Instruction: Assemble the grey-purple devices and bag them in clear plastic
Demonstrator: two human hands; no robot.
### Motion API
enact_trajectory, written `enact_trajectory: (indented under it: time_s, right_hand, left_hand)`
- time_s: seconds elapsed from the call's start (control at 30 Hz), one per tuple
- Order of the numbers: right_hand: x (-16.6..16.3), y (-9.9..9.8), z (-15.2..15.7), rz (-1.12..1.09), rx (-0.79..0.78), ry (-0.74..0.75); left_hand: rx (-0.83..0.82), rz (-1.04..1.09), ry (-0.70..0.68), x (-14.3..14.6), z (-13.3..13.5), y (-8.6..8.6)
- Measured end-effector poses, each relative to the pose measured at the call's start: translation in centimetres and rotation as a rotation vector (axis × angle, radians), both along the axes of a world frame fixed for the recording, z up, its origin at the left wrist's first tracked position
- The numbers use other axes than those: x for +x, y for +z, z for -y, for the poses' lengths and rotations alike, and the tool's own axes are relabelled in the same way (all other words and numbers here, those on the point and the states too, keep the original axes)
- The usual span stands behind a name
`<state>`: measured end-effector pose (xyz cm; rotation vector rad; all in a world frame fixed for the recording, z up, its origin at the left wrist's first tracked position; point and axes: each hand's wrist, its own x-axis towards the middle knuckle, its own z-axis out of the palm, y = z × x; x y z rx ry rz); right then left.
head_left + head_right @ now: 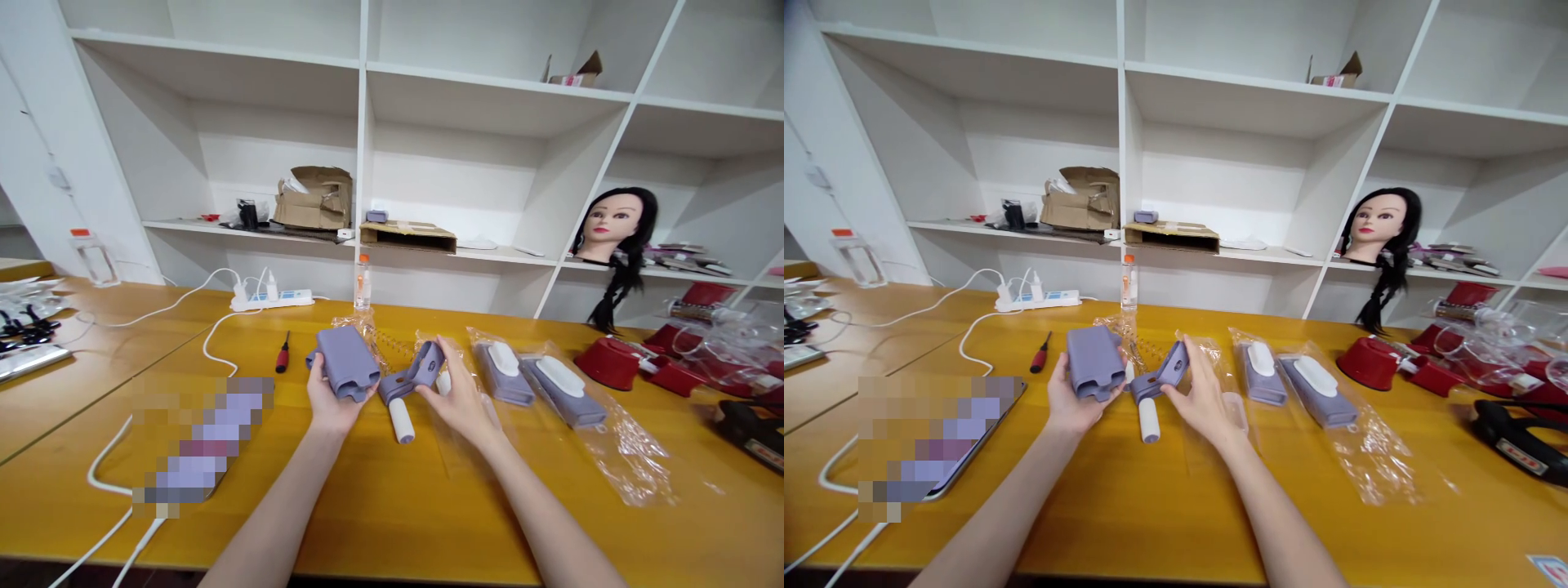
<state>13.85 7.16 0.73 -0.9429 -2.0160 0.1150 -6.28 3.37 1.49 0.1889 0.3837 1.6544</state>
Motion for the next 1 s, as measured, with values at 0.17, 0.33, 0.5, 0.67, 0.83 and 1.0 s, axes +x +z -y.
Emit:
enact_trajectory:
  time_s: [0.17, 0.33, 0.5, 0.67, 0.83, 1.0]
  right_hand:
    - [0.4, -0.1, -0.3, -0.090, -0.203, 0.261]
    - [1.1, 0.6, -0.3, -0.077, -0.302, 0.308]
    - [1.7, 1.6, 0.3, -0.018, -0.273, 0.292]
    - [1.3, 1.5, 0.8, -0.010, -0.268, 0.270]
    - [-0.5, 0.5, 1.8, -0.015, -0.315, 0.233]
    - [-2.5, 0.0, 3.3, -0.086, -0.259, 0.214]
  left_hand:
    - [0.010, 0.046, 0.079, -0.1, 0.2, 0.3]
    - [-0.023, 0.077, 0.256, -0.9, 0.1, 0.3]
    - [-0.074, 0.097, 0.439, -1.8, 0.0, 0.3]
    - [-0.070, 0.069, 0.462, -1.1, -0.2, 0.4]
    - [-0.018, -0.032, 0.400, 1.3, 0.2, 0.4]
    - [0.066, -0.090, 0.337, 3.7, 1.1, 0.4]
